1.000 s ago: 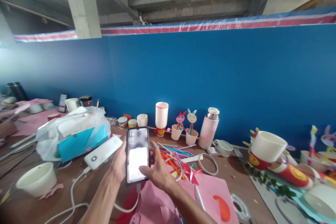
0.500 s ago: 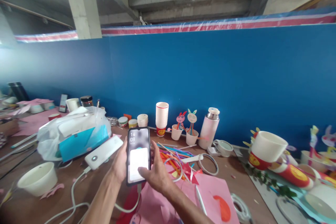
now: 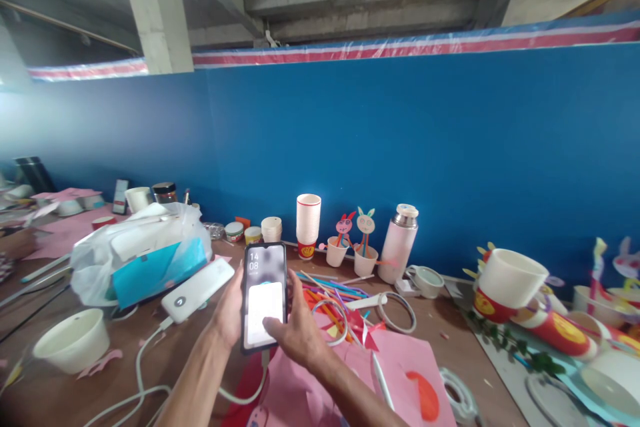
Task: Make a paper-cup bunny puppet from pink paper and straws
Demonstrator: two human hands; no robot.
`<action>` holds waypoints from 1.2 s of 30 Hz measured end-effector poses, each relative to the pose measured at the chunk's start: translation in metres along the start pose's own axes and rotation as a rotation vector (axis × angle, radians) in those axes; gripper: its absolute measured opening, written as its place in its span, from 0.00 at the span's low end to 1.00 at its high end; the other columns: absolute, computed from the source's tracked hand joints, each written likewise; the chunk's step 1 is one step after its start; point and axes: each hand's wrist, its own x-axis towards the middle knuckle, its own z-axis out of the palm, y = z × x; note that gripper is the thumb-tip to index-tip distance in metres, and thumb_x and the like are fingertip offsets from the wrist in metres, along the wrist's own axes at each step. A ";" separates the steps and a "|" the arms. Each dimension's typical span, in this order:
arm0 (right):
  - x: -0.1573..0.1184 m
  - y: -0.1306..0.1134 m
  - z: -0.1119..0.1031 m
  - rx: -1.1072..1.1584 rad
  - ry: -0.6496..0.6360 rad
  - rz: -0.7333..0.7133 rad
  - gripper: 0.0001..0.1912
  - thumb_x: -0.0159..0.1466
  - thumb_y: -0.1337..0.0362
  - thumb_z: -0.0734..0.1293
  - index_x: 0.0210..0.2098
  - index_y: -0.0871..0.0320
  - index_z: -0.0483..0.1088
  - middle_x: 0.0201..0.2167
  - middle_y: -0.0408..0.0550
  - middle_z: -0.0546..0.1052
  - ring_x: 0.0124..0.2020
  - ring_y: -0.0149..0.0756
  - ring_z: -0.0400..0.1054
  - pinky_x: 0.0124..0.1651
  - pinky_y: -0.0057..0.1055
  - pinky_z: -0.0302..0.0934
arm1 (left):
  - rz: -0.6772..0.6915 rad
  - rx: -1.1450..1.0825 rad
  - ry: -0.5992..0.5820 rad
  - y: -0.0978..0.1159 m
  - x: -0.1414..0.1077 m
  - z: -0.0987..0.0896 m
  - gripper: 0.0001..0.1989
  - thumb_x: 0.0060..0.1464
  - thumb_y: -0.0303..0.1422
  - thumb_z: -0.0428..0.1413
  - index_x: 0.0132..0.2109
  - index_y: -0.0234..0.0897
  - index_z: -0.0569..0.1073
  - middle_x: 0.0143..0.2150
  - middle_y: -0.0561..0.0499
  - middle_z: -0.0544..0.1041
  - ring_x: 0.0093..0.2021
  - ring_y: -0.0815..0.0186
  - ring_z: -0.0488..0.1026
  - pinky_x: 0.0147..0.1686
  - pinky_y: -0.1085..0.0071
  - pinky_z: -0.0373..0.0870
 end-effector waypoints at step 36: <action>0.002 0.015 -0.009 0.343 -0.110 -0.062 0.32 0.55 0.63 0.67 0.55 0.54 0.52 0.45 0.51 0.69 0.44 0.39 0.65 0.44 0.37 0.59 | -0.037 0.003 -0.063 -0.002 0.008 -0.020 0.29 0.51 0.49 0.47 0.51 0.29 0.69 0.42 0.37 0.76 0.40 0.51 0.74 0.42 0.56 0.66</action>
